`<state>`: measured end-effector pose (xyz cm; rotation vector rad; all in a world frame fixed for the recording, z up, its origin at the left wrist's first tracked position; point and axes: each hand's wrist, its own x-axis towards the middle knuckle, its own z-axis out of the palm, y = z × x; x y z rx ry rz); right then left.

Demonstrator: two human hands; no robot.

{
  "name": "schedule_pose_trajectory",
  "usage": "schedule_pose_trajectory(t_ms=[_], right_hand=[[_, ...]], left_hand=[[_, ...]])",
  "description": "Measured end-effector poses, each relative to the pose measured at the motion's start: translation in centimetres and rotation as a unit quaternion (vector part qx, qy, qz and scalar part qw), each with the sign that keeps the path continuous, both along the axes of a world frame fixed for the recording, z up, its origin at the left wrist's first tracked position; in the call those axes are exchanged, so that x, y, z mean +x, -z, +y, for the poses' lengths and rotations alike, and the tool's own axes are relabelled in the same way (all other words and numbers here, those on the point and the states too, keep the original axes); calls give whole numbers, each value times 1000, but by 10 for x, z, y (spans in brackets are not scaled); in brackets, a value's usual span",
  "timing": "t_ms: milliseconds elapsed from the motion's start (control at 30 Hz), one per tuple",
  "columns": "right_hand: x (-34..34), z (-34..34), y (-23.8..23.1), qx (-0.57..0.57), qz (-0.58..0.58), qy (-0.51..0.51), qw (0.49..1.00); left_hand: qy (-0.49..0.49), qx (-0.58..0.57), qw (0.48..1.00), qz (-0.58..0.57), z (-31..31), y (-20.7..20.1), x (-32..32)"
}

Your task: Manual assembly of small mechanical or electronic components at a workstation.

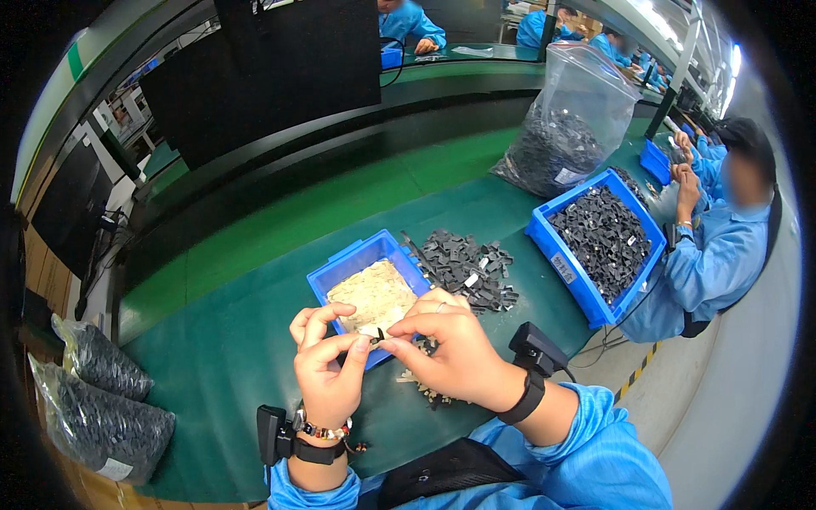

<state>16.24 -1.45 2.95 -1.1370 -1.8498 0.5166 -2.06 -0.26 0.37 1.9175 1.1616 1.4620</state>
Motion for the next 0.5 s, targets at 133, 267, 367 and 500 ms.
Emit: schedule_pose_trajectory(t_ms=[133,267,367,500], right_hand=[[-2,-1,0,-60,67,-33,995],[10,-11,4,-2,30,34,999],[38,-12,7,29,-5,118,993],[93,-14,14,48,-194,217,956]], left_hand=[[24,6,1000,2,-1,-2,1],[17,-7,1000,14,-3,-2,3],[-56,13,997,55,-6,-2,1],[-69,12,995,69,-8,-6,9]])
